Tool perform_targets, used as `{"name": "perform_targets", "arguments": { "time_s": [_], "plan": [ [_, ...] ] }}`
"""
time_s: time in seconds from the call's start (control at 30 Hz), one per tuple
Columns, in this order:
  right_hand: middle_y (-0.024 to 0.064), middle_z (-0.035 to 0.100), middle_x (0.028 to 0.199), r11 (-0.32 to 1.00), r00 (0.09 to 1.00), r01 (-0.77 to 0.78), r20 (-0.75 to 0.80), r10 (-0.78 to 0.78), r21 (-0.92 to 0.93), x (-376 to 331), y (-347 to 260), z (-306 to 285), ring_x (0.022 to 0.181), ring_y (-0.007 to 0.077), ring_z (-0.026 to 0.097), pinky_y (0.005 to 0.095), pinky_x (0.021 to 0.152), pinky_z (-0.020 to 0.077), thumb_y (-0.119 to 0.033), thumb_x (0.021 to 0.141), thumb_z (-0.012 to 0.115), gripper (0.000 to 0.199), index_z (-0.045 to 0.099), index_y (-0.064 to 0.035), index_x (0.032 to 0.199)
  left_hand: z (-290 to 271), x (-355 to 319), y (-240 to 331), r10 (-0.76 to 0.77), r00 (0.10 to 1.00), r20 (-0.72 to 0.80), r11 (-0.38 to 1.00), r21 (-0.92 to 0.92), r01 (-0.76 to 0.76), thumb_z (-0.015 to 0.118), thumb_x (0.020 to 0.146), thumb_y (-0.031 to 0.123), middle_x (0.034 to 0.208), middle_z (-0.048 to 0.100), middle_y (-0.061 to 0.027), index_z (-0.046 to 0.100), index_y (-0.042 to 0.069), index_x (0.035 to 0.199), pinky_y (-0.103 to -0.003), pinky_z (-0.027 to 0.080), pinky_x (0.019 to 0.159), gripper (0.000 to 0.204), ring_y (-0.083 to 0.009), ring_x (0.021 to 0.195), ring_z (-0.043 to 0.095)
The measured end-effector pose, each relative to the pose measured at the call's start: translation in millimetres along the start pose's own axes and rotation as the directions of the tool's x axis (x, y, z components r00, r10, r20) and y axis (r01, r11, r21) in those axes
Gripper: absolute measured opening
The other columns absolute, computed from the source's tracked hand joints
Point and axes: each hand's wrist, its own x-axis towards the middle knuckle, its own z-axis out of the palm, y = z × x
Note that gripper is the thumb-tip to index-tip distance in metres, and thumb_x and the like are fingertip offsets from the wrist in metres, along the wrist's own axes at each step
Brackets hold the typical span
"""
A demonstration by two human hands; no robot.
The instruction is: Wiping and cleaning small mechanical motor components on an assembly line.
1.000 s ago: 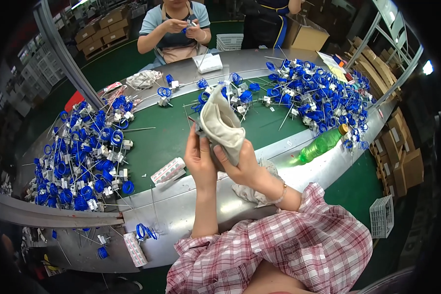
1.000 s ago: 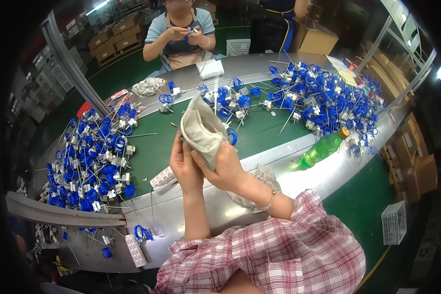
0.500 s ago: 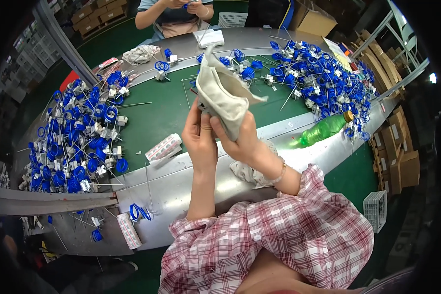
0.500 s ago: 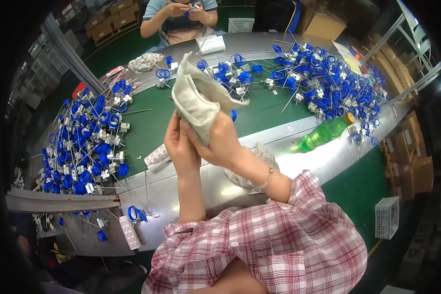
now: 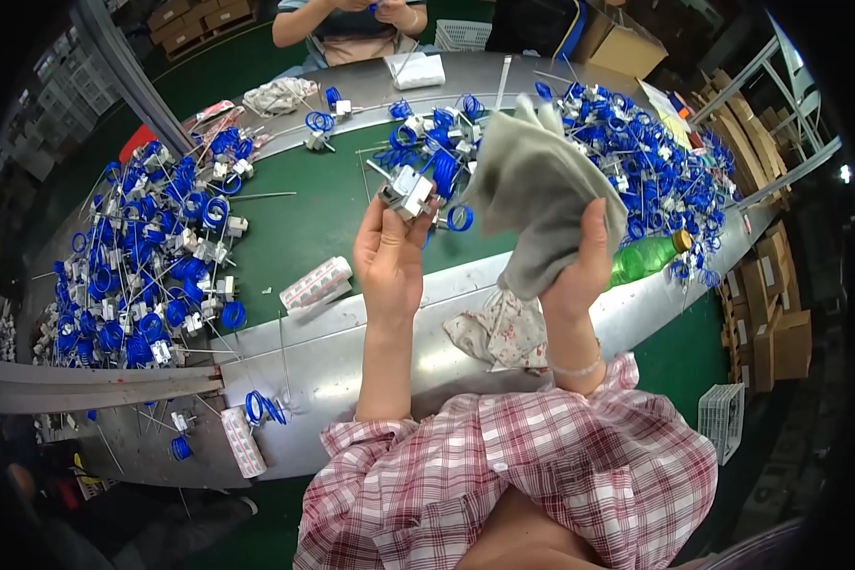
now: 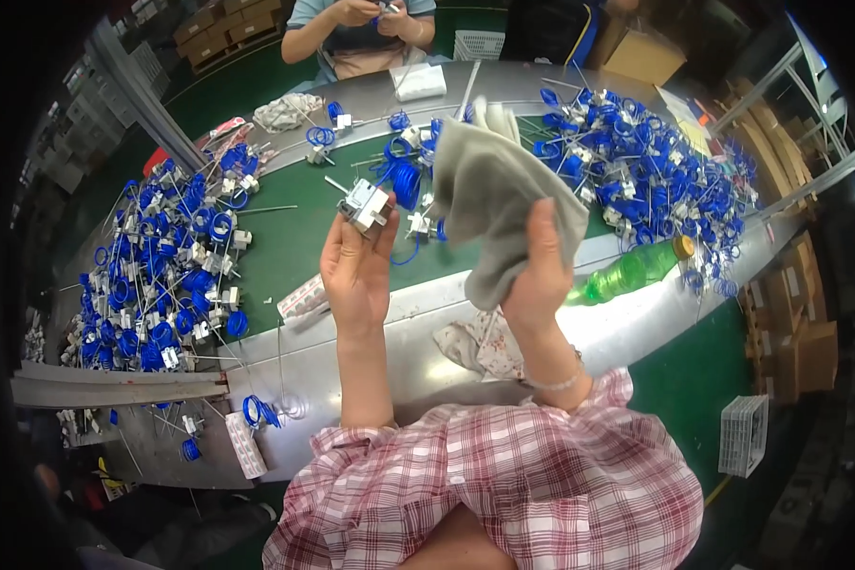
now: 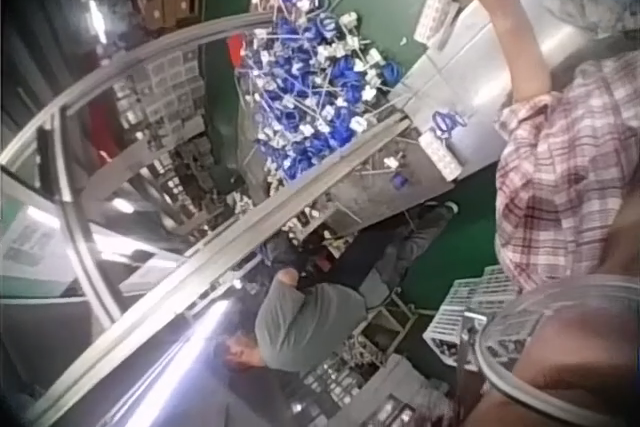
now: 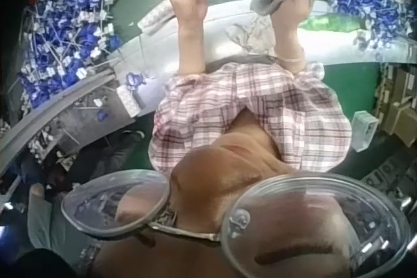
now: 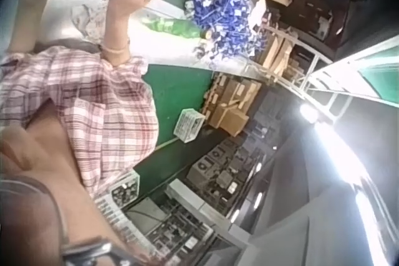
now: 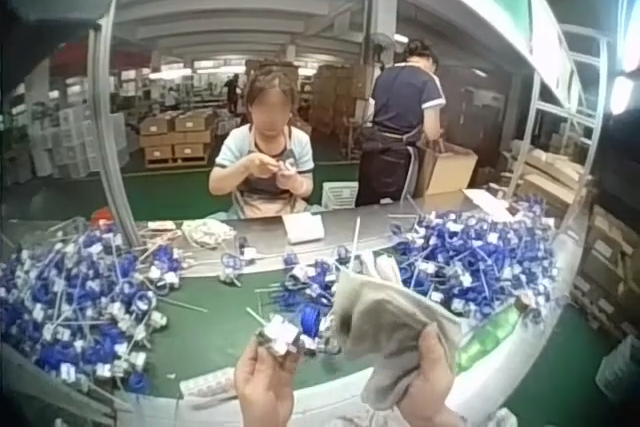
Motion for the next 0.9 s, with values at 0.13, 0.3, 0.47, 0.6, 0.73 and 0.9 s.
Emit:
{"name": "perform_targets", "arguments": {
  "time_s": [0.13,0.3,0.47,0.6,0.73,0.9],
  "plan": [
    [0.0101,0.057,0.097,0.853,0.879,0.358,0.444,-0.172,-0.379,-8.2,24.7,18.5,0.079,0.0147,0.055,0.0271,0.069,0.0435,-0.016,0.089,0.044,0.030,0.046,0.0022,0.113,7.3,-8.4,-7.0,-0.021,0.999,0.027,1.000,0.000,0.021,0.045,0.088,0.014,0.113,0.050,-0.0116,0.039,-0.005,0.119,-0.033,0.041,0.089,0.037,-0.0190,0.101,0.051],
    [0.0225,0.048,0.114,0.640,0.701,0.631,0.675,-0.230,-0.438,-20.1,48.2,18.4,0.107,0.0379,0.045,0.0410,0.090,0.0361,-0.008,0.072,0.058,0.039,0.051,0.0017,0.109,-1.2,-14.2,-10.4,-0.084,0.993,-0.080,0.993,0.075,0.090,0.046,0.088,0.013,0.109,0.053,-0.0099,0.043,-0.004,0.116,-0.025,0.045,0.080,0.033,-0.0131,0.096,0.053],
    [0.0147,0.056,0.104,0.849,0.838,0.282,0.546,0.009,-0.446,-41.1,46.2,-28.4,0.097,0.0264,0.054,0.0330,0.084,0.0411,-0.009,0.082,0.051,0.030,0.050,0.0021,0.110,5.3,-6.4,-7.8,-0.047,0.999,0.001,0.997,-0.055,0.047,0.043,0.089,0.014,0.110,0.052,-0.0160,0.044,-0.005,0.112,-0.032,0.043,0.086,0.030,-0.0222,0.102,0.051],
    [0.0091,0.057,0.102,0.856,0.860,-0.510,0.032,0.509,0.079,-30.4,38.1,-55.8,0.094,0.0188,0.055,0.0314,0.085,0.0421,-0.026,0.088,0.044,0.033,0.051,-0.0005,0.108,9.8,-10.0,-0.7,-0.019,0.993,0.115,0.980,-0.193,0.041,0.043,0.089,0.016,0.113,0.048,-0.0211,0.041,-0.009,0.112,-0.041,0.037,0.096,0.035,-0.0320,0.107,0.047],
    [0.0109,0.054,0.108,0.972,0.971,-0.213,-0.090,0.222,0.103,-20.2,7.3,-59.7,0.098,0.0205,0.053,0.0330,0.087,0.0411,-0.031,0.089,0.038,0.039,0.048,0.0013,0.109,12.2,-12.6,1.9,-0.057,0.993,0.107,0.973,-0.217,0.079,0.044,0.088,0.019,0.114,0.048,-0.0215,0.041,-0.009,0.112,-0.041,0.038,0.094,0.036,-0.0335,0.107,0.046],
    [0.0123,0.053,0.109,0.860,0.875,0.480,0.019,-0.484,-0.173,-22.3,-20.6,-17.5,0.097,0.0206,0.053,0.0329,0.086,0.0418,-0.030,0.090,0.034,0.041,0.046,0.0031,0.112,14.5,-20.8,3.9,-0.048,0.995,0.092,0.992,-0.110,0.058,0.044,0.088,0.019,0.111,0.050,-0.0181,0.042,-0.006,0.113,-0.037,0.041,0.089,0.035,-0.0253,0.102,0.050]
  ]
}}
